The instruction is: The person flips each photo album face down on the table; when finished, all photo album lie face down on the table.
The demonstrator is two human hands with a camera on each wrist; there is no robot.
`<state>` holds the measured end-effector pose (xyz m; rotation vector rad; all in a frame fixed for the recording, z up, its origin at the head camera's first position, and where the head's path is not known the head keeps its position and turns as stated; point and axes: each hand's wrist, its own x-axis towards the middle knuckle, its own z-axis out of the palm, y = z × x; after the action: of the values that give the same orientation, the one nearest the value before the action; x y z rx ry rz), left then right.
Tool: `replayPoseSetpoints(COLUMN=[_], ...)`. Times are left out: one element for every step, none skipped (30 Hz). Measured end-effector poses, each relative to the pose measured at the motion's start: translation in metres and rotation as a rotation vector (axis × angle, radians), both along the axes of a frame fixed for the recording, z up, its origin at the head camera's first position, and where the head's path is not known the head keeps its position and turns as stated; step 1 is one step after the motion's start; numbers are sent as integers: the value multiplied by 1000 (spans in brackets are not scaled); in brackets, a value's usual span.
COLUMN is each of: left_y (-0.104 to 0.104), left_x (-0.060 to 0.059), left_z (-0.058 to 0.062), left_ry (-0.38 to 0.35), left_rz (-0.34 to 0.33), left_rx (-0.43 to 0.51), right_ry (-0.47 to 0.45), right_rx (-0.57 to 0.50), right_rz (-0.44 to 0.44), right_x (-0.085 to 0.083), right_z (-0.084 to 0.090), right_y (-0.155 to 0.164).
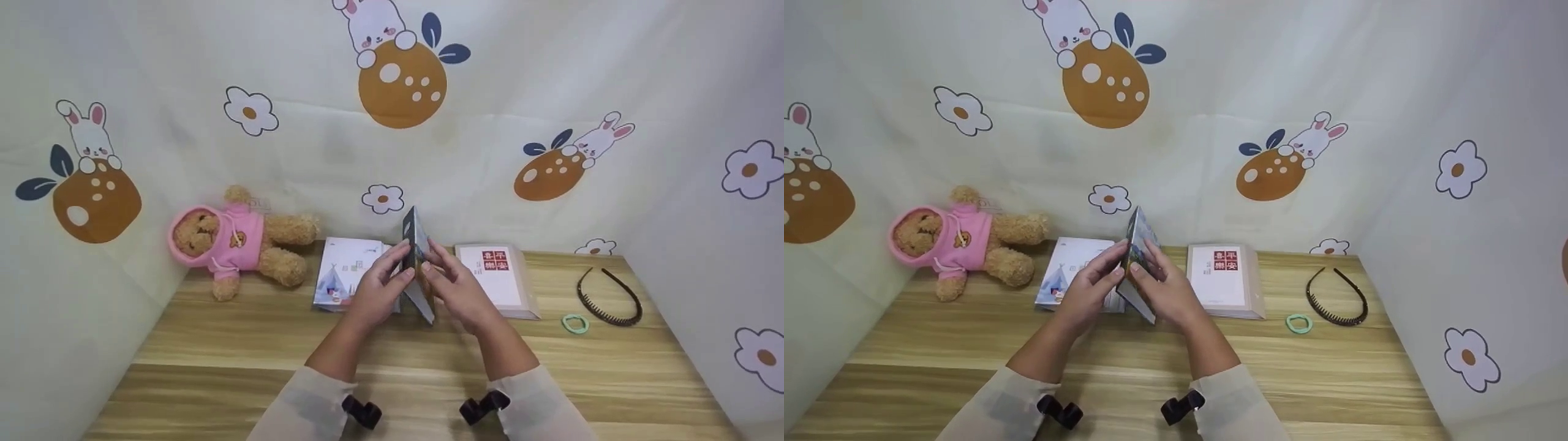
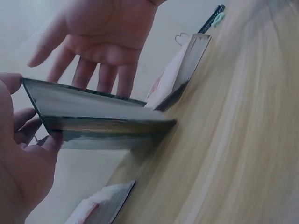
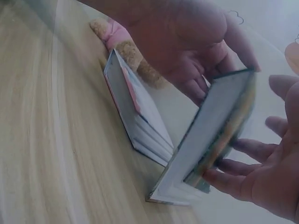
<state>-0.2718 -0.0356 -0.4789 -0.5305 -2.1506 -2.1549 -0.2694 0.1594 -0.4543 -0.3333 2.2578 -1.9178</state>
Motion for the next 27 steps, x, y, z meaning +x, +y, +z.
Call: replayPoseSetpoints(left_y=[1,2,2,2,3,3,3,3,4,4,4,4,4,4,4,4,4,3,3,3,2,2,2,2,2,1,1], left_x=[0,0,0,0,0,-1,-1,-1,-1,-1,-1,-1,-1,-1,0,0,0,1,1,1,1,1,1,1,1,1,0], left_z=[0,-1,-1,-2,-2,-2,-3,-4,-5,-5,-6,-7,-7,-8,-8,-8,-8,-9,-9,-9,-10,-10,-11,-12,-12,-13,-13], left_ry=[1,1,-3,-12,-27,-44,-63,-76,-91,-107,-124,-143,-162,-181,-201,-215,-225,-232,-234,-232,-224,-212,-197,-183,-164,-147,-130], left_rz=[-14,-28,-37,-38,-37,-31,-24,-20,-17,-15,-16,-16,-17,-16,-14,-16,-17,-19,-24,-27,-33,-40,-44,-44,-43,-42,-42], left_rx=[2,2,-2,-10,-16,-22,-30,-30,-26,-19,-8,-7,-17,-29,-46,-64,-85,-107,-115,-117,-112,-105,-100,-101,-109,-124,-135], right_ry=[1,-3,-7,-15,-27,-39,-53,-67,-83,-98,-106,-114,-124,-132,-137,-141,-141,-142,-143,-143,-145,-150,-155,-162,-163,-156,-146], right_rx=[-6,-7,5,24,46,64,79,83,83,81,78,74,73,70,73,77,81,82,82,80,72,57,43,21,4,1,6], right_rz=[-4,-11,-21,-35,-50,-63,-75,-79,-83,-85,-83,-81,-77,-73,-73,-74,-73,-70,-67,-66,-65,-65,-66,-68,-71,-77,-88], right_x=[1,1,2,2,1,1,0,-1,-1,-2,-2,-3,-3,-3,-3,-3,-3,-3,-3,-2,-2,-1,-1,-1,-1,-2,-2], right_z=[1,1,1,1,0,0,-1,-2,-3,-4,-4,-5,-5,-6,-6,-6,-6,-7,-7,-6,-6,-6,-6,-5,-5,-4,-4], right_y=[0,-1,-1,-1,0,0,0,0,1,1,1,2,2,2,3,3,3,2,2,2,1,1,0,0,0,0,0])
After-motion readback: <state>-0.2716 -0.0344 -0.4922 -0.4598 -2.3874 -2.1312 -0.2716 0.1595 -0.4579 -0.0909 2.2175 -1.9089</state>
